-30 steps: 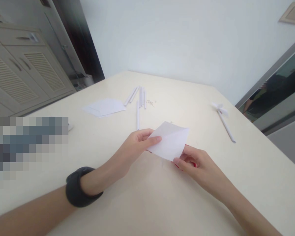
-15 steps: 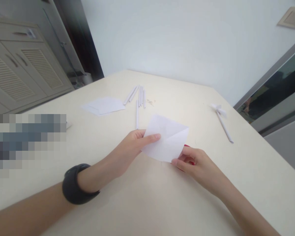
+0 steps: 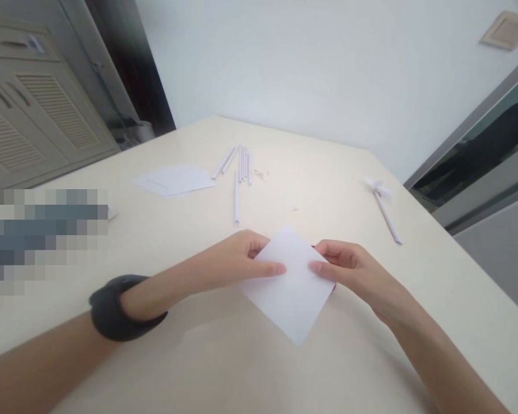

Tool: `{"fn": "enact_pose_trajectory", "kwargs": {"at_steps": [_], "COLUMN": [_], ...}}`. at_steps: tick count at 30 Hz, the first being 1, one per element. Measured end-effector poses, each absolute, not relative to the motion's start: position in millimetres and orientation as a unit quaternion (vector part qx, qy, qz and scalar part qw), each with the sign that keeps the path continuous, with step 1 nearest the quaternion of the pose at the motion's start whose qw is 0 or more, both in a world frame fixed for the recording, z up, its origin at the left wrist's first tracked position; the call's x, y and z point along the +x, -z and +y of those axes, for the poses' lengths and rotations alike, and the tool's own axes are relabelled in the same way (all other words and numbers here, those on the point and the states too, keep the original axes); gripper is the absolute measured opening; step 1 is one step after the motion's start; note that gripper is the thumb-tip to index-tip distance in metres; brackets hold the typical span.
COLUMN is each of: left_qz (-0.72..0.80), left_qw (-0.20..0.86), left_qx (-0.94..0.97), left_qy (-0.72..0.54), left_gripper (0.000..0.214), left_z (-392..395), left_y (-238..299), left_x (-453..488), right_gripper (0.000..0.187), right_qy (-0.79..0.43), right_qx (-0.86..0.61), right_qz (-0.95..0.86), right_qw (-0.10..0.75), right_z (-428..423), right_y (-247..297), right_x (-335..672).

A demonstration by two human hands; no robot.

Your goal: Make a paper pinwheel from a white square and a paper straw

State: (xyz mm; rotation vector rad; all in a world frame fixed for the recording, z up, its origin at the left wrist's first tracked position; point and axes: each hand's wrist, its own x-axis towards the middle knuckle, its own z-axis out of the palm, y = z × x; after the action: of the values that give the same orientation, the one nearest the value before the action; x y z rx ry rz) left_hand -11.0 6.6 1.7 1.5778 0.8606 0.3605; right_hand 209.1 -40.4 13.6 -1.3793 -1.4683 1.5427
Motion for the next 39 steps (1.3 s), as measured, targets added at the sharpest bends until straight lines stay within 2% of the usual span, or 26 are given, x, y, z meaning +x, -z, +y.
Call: {"fn": "enact_pose_trajectory", "kwargs": {"at_steps": [3, 7, 10, 14, 19, 24, 28, 32, 39], "left_qz": [0.379, 0.382, 0.340, 0.308, 0.318, 0.338, 0.354, 0.354, 0.346], "left_qw": [0.627, 0.670, 0.725, 0.768, 0.745, 0.726, 0.720, 0.722, 0.723], "left_qx": [0.646, 0.573, 0.518, 0.472, 0.469, 0.474, 0.471, 0.479, 0.494], "left_qy": [-0.215, -0.278, -0.301, -0.304, -0.351, -0.365, -0.367, -0.353, -0.338], "left_gripper": [0.023, 0.032, 0.035, 0.036, 0.038, 0.041, 0.042, 0.038, 0.034], "left_z": [7.9, 11.3, 10.5, 3.7, 1.2, 2.8, 1.3, 0.9, -0.5], "left_y": [-3.5, -7.8, -8.4, -5.7, 5.5, 9.5, 8.5, 10.1, 11.4], "left_x": [-10.2, -10.3, -7.5, -1.8, -0.8, -1.2, -2.1, -2.9, -1.8], "right_gripper": [0.020, 0.025, 0.024, 0.023, 0.020, 0.014, 0.020, 0.025, 0.021], "right_qy": [-0.559, -0.512, -0.481, -0.466, -0.521, -0.566, -0.569, -0.566, -0.621], "right_qx": [-0.538, -0.552, -0.549, -0.545, -0.504, -0.521, -0.529, -0.524, -0.500], "right_qz": [-0.539, -0.509, -0.496, -0.491, -0.491, -0.479, -0.503, -0.521, -0.481], "right_qw": [0.327, 0.417, 0.470, 0.496, 0.483, 0.423, 0.378, 0.367, 0.366], "right_z": [-39.3, -39.5, -41.7, -45.8, -49.5, -49.1, -48.6, -48.0, -46.4], "right_y": [-8.5, -6.1, -6.9, -4.9, -0.9, -5.3, -8.9, -8.8, -7.6], "right_x": [205.3, 201.4, 196.1, 189.7, 190.5, 188.2, 183.9, 182.8, 183.6]}}
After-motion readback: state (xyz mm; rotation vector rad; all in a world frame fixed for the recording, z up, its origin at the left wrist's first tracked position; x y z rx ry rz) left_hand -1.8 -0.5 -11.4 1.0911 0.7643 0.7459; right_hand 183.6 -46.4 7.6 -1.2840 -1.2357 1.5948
